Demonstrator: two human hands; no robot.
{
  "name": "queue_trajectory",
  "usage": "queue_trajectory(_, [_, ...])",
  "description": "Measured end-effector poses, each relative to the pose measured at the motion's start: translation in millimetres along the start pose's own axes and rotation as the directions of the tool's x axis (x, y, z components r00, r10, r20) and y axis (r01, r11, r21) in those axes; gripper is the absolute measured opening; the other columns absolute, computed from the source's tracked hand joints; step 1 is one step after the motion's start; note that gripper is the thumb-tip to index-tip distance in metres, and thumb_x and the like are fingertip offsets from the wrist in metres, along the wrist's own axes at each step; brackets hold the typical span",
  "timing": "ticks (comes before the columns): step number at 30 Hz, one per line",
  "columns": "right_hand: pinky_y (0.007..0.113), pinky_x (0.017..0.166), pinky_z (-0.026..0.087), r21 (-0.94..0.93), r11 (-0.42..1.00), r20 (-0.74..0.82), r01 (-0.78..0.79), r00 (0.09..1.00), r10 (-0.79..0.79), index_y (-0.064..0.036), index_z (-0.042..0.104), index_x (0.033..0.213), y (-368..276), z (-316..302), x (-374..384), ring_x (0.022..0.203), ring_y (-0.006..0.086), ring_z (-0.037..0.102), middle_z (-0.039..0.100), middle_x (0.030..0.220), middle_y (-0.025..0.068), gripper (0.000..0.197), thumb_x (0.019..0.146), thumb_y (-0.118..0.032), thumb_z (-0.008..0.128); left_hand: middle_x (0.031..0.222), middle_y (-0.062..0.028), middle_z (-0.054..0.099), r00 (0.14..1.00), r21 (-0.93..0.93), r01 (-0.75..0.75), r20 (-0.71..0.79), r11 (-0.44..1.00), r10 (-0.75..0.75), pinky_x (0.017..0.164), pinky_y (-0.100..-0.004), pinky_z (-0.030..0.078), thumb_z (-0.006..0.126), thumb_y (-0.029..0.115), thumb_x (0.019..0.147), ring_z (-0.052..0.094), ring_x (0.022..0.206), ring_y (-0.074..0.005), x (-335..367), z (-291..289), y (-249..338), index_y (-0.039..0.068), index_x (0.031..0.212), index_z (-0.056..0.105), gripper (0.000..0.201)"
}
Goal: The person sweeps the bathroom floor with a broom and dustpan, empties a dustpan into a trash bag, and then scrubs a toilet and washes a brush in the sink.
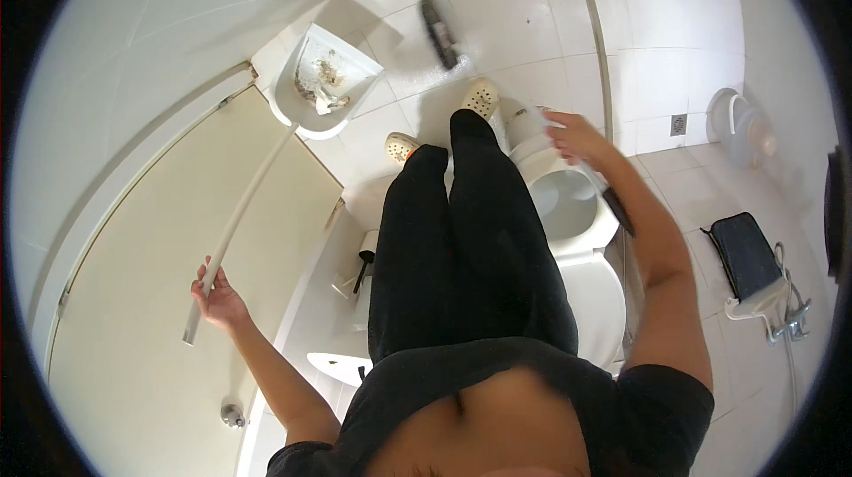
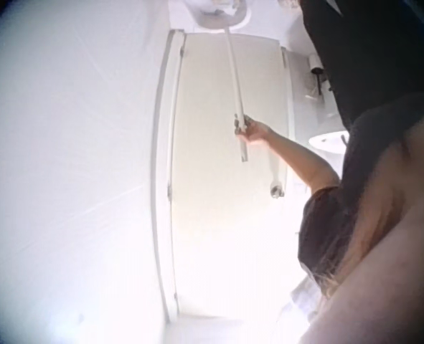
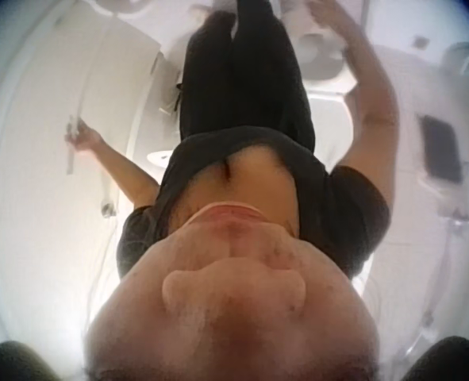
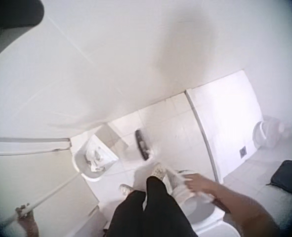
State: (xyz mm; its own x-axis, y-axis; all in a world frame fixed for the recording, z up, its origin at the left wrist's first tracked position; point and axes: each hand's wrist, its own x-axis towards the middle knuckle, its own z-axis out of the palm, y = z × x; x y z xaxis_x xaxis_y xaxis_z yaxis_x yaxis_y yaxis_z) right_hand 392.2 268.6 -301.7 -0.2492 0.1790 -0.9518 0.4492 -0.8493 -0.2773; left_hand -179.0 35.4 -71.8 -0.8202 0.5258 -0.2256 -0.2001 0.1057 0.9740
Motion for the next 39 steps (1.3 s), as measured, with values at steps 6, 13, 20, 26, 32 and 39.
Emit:
queue_trajectory(6, [0.024,0.037,0.033,0.007,0.999,-0.192,-0.040,0.981,0.041,-0.0141,0.038,0.137,-16,-45,-65,0.046,0.0077,0.037,0.044,0.063,0.0002,0.053,0.086,-0.014,0.053,0.108,-0.0129,0.056,0.997,0.078,0.028,-0.071,0.997,-0.023,0.099,-0.0401,0.043,0.052,0.030,0.091,0.047,0.116,-0.0355,14,31,8,0.006,0.085,0.053,0.025])
queue_trajectory(13, [0.027,0.039,0.038,-0.077,0.964,0.074,0.254,0.966,-0.248,-0.0100,0.045,0.132,-35,70,9,0.046,0.0103,0.045,0.049,0.059,0.0016,0.048,0.085,-0.013,0.055,0.109,-0.0116,0.055,0.998,0.078,0.061,0.003,0.995,-0.061,0.097,-0.0372,0.044,0.052,0.032,0.091,0.048,0.116,-0.0308,25,24,0,0.008,0.086,0.050,0.025])
queue_trajectory(20, [0.024,0.036,0.034,0.156,0.952,0.002,0.265,0.963,-0.268,-0.0021,0.039,0.133,-74,116,34,0.044,0.0093,0.042,0.049,0.065,0.0040,0.051,0.086,-0.013,0.055,0.111,-0.0108,0.054,0.982,0.152,0.051,0.171,0.987,-0.077,0.097,-0.0350,0.045,0.050,0.036,0.092,0.047,0.118,-0.0299,58,-19,-2,0.009,0.091,0.048,0.027])
queue_trajectory(26, [0.022,0.035,0.033,0.263,0.933,-0.084,0.244,0.970,-0.230,-0.0024,0.036,0.135,-58,148,-20,0.043,0.0066,0.038,0.048,0.065,0.0034,0.052,0.087,-0.013,0.053,0.112,-0.0104,0.053,0.952,0.163,0.013,0.300,0.987,-0.062,0.096,-0.0351,0.045,0.051,0.035,0.091,0.045,0.119,-0.0299,75,-67,2,0.010,0.092,0.048,0.025])
queue_trajectory(32, [0.020,0.034,0.030,0.378,0.871,-0.198,0.314,0.946,-0.256,-0.0061,0.036,0.136,-9,204,-51,0.042,0.0051,0.035,0.047,0.066,0.0017,0.050,0.088,-0.012,0.051,0.114,-0.0100,0.052,0.911,0.143,-0.026,0.411,0.989,-0.035,0.094,-0.0337,0.045,0.053,0.034,0.091,0.045,0.120,-0.0277,81,-91,6,0.011,0.097,0.047,0.025])
queue_trajectory(39, [0.023,0.038,0.036,0.144,0.924,-0.307,0.354,0.904,-0.298,-0.0131,0.029,0.141,76,317,-154,0.047,0.0083,0.042,0.048,0.066,0.0016,0.058,0.087,-0.012,0.051,0.113,-0.0086,0.054,0.897,0.192,-0.127,0.441,0.973,0.030,0.086,-0.0282,0.045,0.055,0.031,0.091,0.050,0.109,-0.0173,53,-105,13,0.008,0.104,0.049,0.027])
